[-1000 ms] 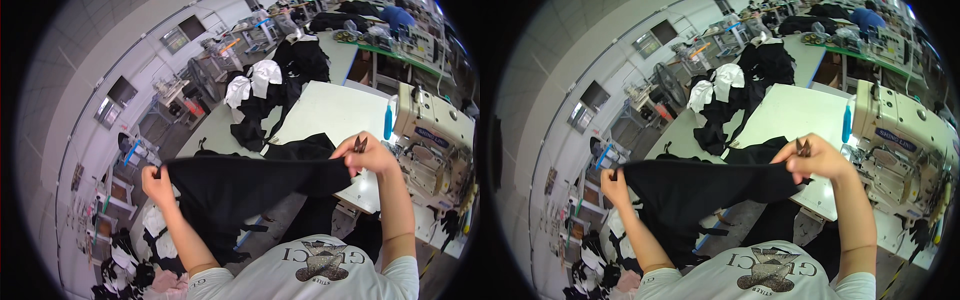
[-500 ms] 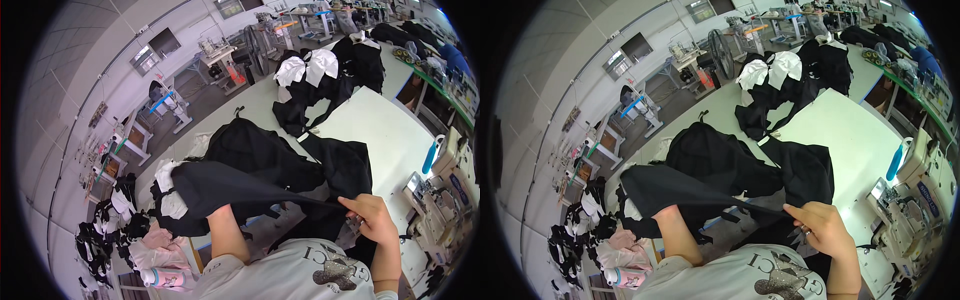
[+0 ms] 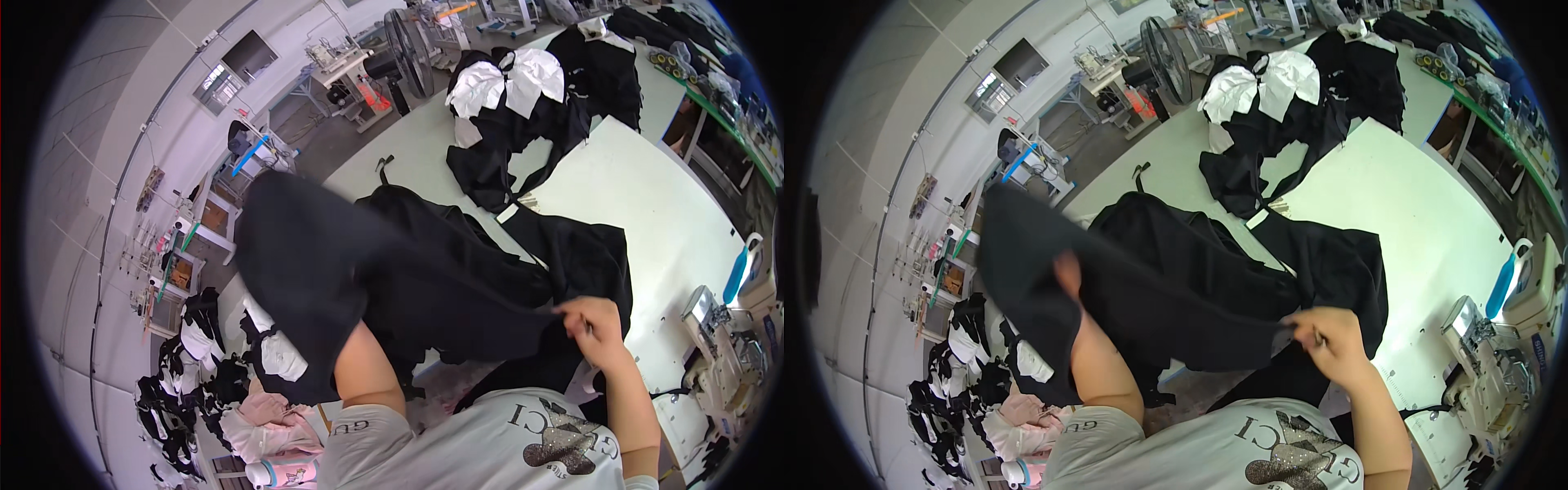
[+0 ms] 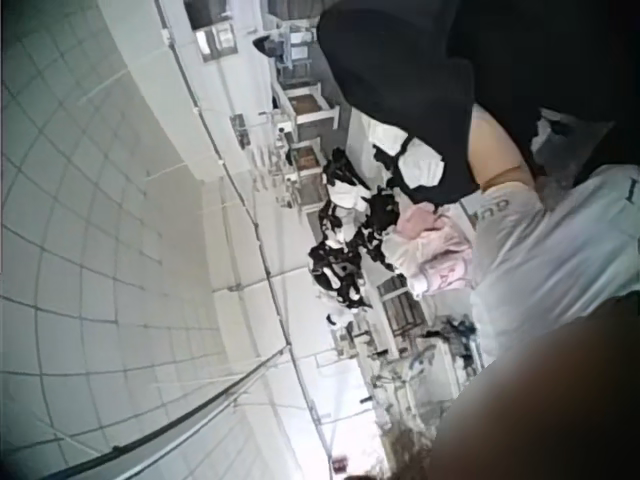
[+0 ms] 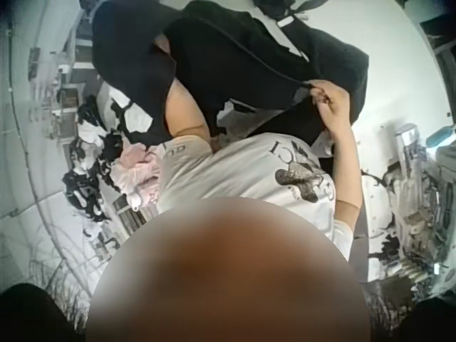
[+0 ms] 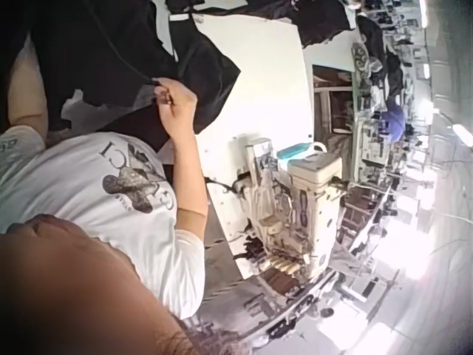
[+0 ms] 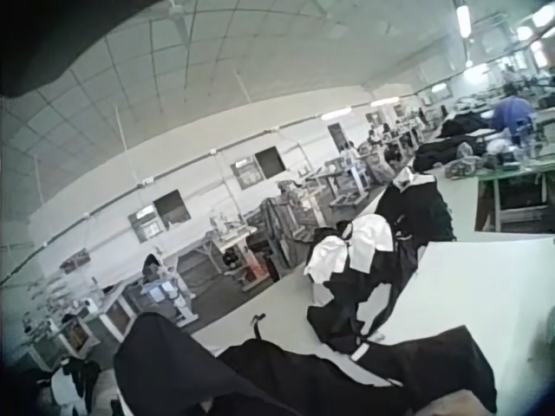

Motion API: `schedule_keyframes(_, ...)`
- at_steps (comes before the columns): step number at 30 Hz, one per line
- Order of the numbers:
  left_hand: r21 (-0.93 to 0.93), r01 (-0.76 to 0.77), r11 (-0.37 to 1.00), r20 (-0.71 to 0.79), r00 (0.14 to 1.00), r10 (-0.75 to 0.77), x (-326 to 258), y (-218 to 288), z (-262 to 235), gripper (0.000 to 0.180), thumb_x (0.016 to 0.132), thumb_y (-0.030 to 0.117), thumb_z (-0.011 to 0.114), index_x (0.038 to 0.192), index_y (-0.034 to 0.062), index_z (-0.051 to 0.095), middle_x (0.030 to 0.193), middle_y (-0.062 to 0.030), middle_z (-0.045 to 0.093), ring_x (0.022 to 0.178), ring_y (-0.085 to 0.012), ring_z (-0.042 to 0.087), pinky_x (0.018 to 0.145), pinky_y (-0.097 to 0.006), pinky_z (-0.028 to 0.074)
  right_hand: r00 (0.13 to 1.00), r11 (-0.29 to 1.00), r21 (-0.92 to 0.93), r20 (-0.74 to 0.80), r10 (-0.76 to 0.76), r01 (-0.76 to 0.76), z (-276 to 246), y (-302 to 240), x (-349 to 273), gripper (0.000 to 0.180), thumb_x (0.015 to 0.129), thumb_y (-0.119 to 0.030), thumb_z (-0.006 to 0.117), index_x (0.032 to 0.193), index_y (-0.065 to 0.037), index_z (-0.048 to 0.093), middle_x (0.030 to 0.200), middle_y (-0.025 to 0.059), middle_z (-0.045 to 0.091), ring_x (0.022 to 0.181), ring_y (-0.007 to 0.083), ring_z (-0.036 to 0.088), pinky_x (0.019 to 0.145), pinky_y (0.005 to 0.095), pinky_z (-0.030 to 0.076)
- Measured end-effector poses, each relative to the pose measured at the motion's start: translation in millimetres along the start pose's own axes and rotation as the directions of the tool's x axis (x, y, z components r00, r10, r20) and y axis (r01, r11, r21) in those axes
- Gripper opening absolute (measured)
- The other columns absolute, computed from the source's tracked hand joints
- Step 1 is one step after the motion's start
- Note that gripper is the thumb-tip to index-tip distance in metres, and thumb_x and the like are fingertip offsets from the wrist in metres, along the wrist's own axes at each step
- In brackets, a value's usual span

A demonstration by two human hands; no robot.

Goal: Trimming excess thread from black fabric garments and using a sewing machine.

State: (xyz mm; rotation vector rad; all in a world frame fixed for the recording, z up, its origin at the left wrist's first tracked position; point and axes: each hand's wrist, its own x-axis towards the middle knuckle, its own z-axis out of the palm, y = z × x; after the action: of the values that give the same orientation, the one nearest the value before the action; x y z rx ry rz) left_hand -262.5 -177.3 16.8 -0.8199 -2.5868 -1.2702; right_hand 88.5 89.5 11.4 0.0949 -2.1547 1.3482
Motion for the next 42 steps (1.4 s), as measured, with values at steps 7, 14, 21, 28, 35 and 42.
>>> schedule_keyframes(7,0.559,0.142,0.817,-0.003,0.986,-0.169,21,-65,30,0.054,0.09,0.042,0.048,0.129,0.0052,0.053,0.139,-0.0132,0.047,0.128,-0.0296,0.043,0.109,-0.038,0.032,0.774,0.697,0.36,0.14,0.617,-0.62,49,80,20,0.03,0.096,-0.006,0.047,0.124,-0.002,0.058,0.081,-0.0011,0.058,0.075,0.006,0.049,0.072,0.0192,0.041)
schedule_keyframes(14,0.357,0.23,0.905,0.275,0.9,-0.337,19,-65,-22,0.052,0.089,0.029,0.058,0.133,0.0029,0.048,0.138,-0.0172,0.046,0.129,-0.0297,0.042,0.11,-0.036,0.031,0.736,0.609,0.466,0.152,0.66,-0.642,60,83,26,0.03,0.094,-0.006,0.05,0.123,-0.002,0.06,0.081,-0.0021,0.058,0.075,0.0063,0.05,0.073,0.02,0.041)
schedule_keyframes(21,0.387,-0.159,0.908,0.357,0.934,0.011,-31,18,-60,0.07,0.079,0.03,0.072,0.136,0.0018,0.043,0.143,-0.0171,0.04,0.135,-0.0291,0.034,0.113,-0.037,0.025,0.738,0.61,0.475,0.14,0.66,-0.635,62,69,30,0.029,0.095,-0.005,0.049,0.121,-0.002,0.061,0.081,-0.0014,0.059,0.074,0.006,0.05,0.071,0.0202,0.041)
schedule_keyframes(28,-0.871,0.393,0.294,0.423,0.905,0.041,49,-27,-35,0.04,0.099,0.037,0.043,0.115,0.0028,0.057,0.122,-0.0133,0.057,0.116,-0.0245,0.052,0.103,-0.039,0.039,0.774,0.657,0.469,0.1,0.625,-0.591,68,60,35,0.029,0.094,-0.009,0.052,0.119,0.0,0.061,0.082,-0.0016,0.059,0.075,0.0068,0.05,0.072,0.0213,0.041)
schedule_keyframes(35,0.25,-0.083,0.965,0.367,0.93,-0.015,-1,27,22,0.049,0.091,0.02,0.056,0.133,-0.0032,0.045,0.135,-0.0207,0.049,0.125,-0.0342,0.046,0.106,-0.036,0.035,0.732,0.622,0.497,0.041,0.68,-0.605,76,60,33,0.028,0.095,-0.007,0.049,0.119,-0.001,0.06,0.082,-0.0024,0.059,0.072,0.0042,0.047,0.065,0.0182,0.037)
schedule_keyframes(42,-0.599,0.305,0.74,0.472,0.881,0.02,-136,93,109,0.02,0.093,0.016,0.059,0.105,0.0024,0.051,0.097,-0.0109,0.065,0.088,-0.0168,0.063,0.075,-0.028,0.049,0.752,0.688,0.377,0.038,0.658,-0.62,79,58,30,0.028,0.094,-0.006,0.048,0.12,0.002,0.058,0.086,0.0014,0.062,0.076,0.006,0.052,0.069,0.0198,0.042)
